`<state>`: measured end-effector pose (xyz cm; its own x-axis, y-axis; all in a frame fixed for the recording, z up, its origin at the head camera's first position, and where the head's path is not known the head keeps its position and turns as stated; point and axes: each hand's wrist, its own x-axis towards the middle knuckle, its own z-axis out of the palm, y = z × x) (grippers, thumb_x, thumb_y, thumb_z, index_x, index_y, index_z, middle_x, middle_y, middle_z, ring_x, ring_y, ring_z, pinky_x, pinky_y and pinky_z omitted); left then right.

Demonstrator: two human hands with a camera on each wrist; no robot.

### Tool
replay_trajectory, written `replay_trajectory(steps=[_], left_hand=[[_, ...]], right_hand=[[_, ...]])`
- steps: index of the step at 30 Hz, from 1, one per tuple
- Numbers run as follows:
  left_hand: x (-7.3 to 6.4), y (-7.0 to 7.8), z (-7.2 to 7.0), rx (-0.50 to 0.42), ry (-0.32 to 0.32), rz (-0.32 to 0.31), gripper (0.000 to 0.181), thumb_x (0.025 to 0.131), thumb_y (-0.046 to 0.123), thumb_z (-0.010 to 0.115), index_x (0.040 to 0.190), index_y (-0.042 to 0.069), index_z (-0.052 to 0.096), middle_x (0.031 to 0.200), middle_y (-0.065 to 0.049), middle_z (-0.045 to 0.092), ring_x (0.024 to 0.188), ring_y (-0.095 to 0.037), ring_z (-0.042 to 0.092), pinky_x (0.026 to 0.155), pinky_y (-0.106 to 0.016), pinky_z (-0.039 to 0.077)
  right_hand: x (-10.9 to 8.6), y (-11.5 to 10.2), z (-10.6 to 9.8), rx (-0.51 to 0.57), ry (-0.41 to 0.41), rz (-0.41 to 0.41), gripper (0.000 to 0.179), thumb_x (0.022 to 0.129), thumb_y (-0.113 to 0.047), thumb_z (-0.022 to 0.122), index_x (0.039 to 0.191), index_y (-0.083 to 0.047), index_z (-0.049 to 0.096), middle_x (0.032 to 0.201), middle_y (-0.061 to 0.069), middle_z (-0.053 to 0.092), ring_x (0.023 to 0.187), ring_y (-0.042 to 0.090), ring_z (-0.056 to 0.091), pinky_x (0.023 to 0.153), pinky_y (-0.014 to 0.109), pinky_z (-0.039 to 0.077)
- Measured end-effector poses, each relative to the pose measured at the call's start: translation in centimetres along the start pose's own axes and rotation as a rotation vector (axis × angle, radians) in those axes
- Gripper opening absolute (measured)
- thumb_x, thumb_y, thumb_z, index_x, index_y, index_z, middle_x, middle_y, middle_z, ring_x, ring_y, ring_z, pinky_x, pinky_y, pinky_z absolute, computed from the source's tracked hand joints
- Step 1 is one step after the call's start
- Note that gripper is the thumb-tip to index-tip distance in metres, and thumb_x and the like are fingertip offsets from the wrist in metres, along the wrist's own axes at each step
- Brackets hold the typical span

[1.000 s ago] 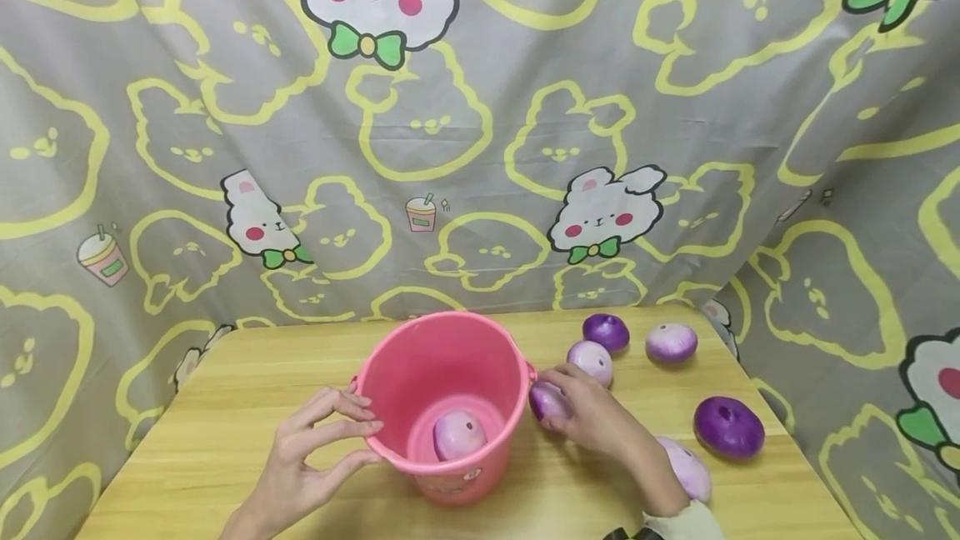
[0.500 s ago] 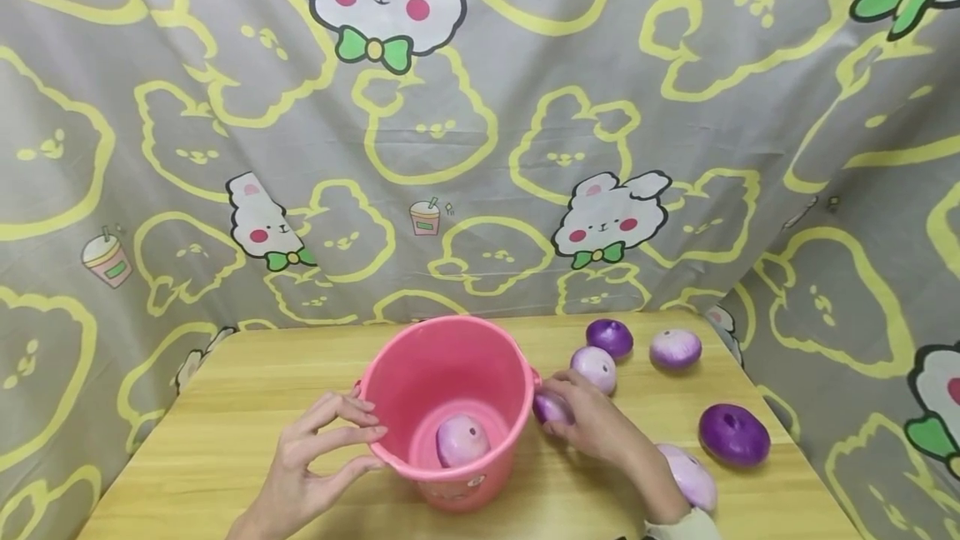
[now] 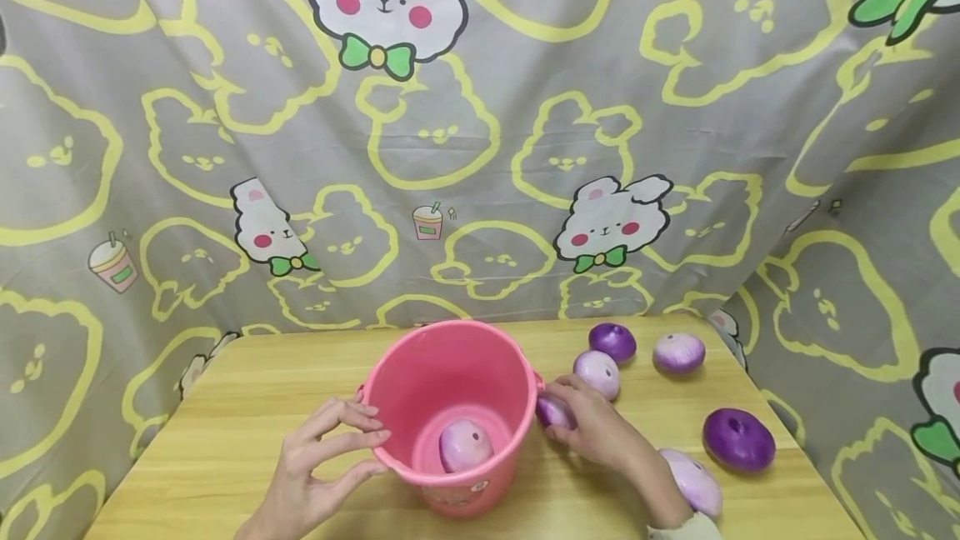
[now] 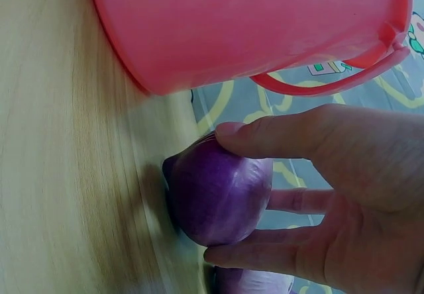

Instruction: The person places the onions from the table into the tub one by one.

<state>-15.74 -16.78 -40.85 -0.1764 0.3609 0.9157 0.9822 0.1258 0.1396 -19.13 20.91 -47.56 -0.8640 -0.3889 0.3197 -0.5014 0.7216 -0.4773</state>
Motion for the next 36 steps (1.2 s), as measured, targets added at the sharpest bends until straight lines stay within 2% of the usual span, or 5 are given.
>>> replay_trajectory(steps=[8,27,36], left_hand=[[-0.2,-0.4,0.1,0.027,0.020,0.054,0.023,0.089,0.020,0.083,0.105,0.004,0.078,0.096,-0.013,0.068,0.096,-0.030,0.065,0.099,-0.031,0.053],[0.1,0.0,0.2,0.011,0.042,0.058,0.022,0.090,0.020,0.081,0.105,0.003,0.078,0.095,-0.014,0.067,0.097,-0.029,0.064,0.099,-0.030,0.053],[0.2,-0.2,0.2,0.016,0.043,0.049,0.023,0.090,0.020,0.082,0.105,0.003,0.078,0.095,-0.014,0.067,0.098,-0.028,0.065,0.099,-0.031,0.053]], right_hand=[[-0.3,-0.1,0.0,0.002,0.003,0.015,0.061,0.079,-0.013,0.087,0.133,0.002,0.063,0.128,0.024,0.062,0.116,0.044,0.061,0.099,0.064,0.049],[-0.3,-0.4,-1.1,0.023,0.034,0.035,0.058,0.082,-0.015,0.085,0.134,-0.002,0.063,0.134,0.020,0.060,0.123,0.045,0.058,0.101,0.067,0.046],[-0.2,-0.5,-2.1,0.022,0.084,-0.035,0.050,0.085,-0.013,0.084,0.132,-0.012,0.067,0.130,0.013,0.064,0.122,0.039,0.060,0.099,0.064,0.050]])
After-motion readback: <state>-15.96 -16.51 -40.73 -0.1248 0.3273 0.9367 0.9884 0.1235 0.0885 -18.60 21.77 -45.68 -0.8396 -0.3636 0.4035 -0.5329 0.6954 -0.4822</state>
